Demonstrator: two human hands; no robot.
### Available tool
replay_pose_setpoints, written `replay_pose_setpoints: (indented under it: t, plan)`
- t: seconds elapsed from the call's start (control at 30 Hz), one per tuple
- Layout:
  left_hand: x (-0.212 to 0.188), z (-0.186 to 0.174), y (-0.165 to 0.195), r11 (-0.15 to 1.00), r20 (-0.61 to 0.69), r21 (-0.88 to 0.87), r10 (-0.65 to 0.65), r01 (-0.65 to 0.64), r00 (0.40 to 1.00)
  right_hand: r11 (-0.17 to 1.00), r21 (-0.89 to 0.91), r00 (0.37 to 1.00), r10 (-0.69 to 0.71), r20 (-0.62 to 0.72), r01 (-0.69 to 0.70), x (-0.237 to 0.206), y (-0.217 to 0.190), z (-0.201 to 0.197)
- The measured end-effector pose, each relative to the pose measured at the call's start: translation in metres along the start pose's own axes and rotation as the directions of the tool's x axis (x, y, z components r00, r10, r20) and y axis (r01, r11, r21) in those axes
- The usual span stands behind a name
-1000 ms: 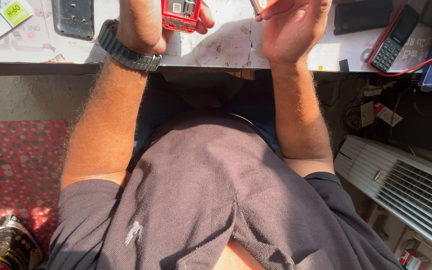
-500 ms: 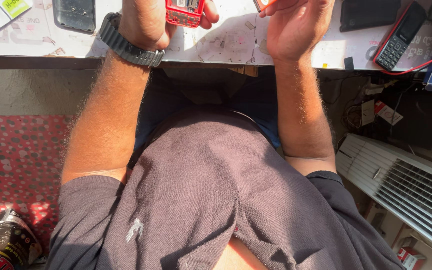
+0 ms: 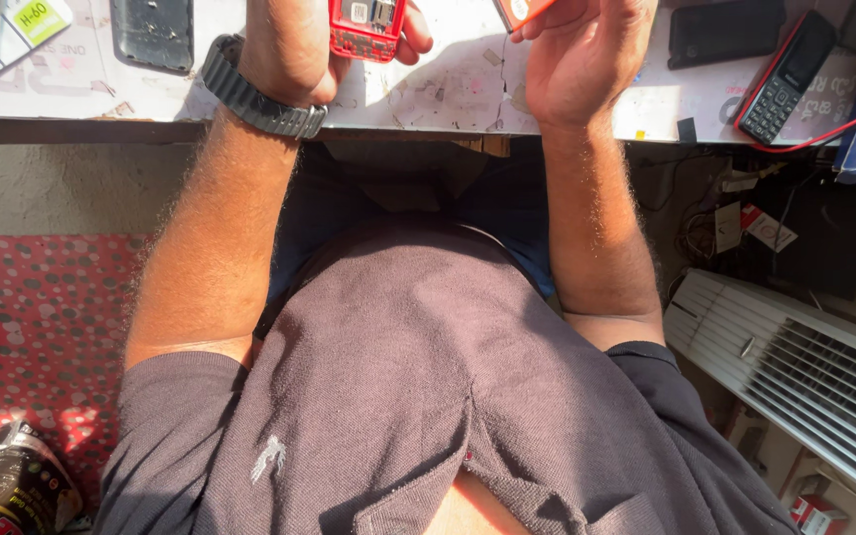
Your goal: The person assembles a red feature phone by inserting a battery, closing the back cover, and pressing buttons to test the device. The person then removes the battery and reinserts it, repeating the button-press test.
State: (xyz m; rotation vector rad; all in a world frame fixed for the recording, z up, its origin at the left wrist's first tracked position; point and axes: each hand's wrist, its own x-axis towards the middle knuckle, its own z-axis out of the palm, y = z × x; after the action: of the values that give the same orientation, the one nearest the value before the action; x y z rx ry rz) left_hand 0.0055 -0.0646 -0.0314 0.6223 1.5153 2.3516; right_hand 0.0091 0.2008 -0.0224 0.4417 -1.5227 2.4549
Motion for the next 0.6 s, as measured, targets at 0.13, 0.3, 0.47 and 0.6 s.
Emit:
replay_pose_setpoints:
  t: [0.13,0.3,0.47,0.6]
  plan:
    - [-0.0017,0.0014,0.0018,0.999,0.022,0.014,0.052,-0.053,0.998,0.999,0.016,0.999,0.031,-0.017,-0.031,-0.0027,-0.0023,0.0029]
    - [-0.0022,-0.0011,0.0002,0.997,0.037,0.030,0.063,-0.064,0.997,1.000,-0.016,1.000,0.012,0.005,-0.012,-0.0010,-0.0017,0.0022]
    - [-0.0024,-0.0023,-0.0003,0.992,0.064,0.074,0.093,-0.098,0.994,1.000,-0.017,1.000,-0.009,0.022,0.010,-0.0007,0.0003,-0.0003]
    - [-0.0018,-0.0013,0.0025,0.990,0.077,0.083,0.105,-0.111,0.991,1.000,-0.025,1.000,-0.009,0.017,0.009,-0.0008,0.0004,-0.0011]
